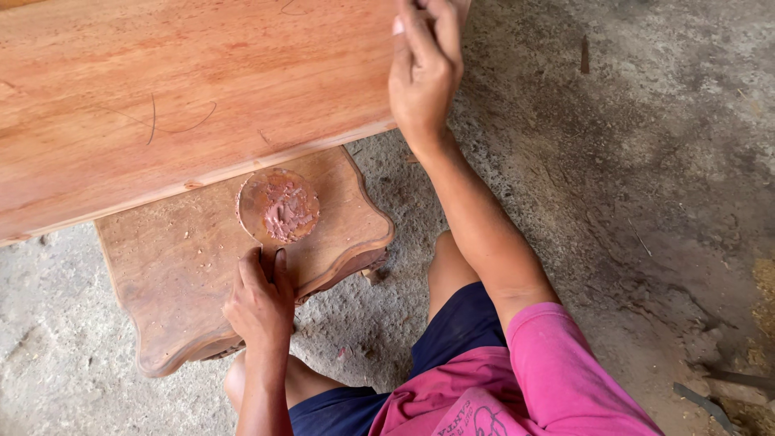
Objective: The person sits on the floor holding a round board with pink wood filler, scoops filler with a knife, and presses it into a crack on the underside of a wooden furniture panel, repeating the scooping and spreading across the seam.
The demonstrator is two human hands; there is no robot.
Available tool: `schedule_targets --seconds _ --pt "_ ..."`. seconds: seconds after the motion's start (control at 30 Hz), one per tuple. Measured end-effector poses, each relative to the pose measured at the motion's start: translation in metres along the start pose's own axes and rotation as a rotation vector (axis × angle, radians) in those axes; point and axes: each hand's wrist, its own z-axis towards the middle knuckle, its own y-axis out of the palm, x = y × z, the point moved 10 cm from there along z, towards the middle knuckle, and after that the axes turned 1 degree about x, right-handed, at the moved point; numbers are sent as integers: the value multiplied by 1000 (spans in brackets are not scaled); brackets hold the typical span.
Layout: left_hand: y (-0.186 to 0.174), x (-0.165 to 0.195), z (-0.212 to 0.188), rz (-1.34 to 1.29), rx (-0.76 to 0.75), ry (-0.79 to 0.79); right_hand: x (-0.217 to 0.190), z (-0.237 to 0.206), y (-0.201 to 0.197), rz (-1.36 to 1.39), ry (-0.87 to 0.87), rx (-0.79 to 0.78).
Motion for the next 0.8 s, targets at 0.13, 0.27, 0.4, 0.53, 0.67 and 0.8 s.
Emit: schedule_targets --seconds 0.13,0.27,0.4,0.53,0.67,0.8 --pt "1 -1 -1 20 -21 -8 -10 -2 1 -74 -88 -42" --pt "0 0 -1 4 -3 4 -13 0 -18 -124 -89 -22" --pt "1 0 0 12 -8 4 -5 4 -17 -85 -56 -69" --pt "1 0 0 0 -19 5 -5 3 -3 -133 -64 -120" --pt "1 1 -1 3 -9 7 -13 -1 -1 -159 -99 -163" --pt "1 2 -1 31 -11 7 -6 2 -7 -46 8 -195"
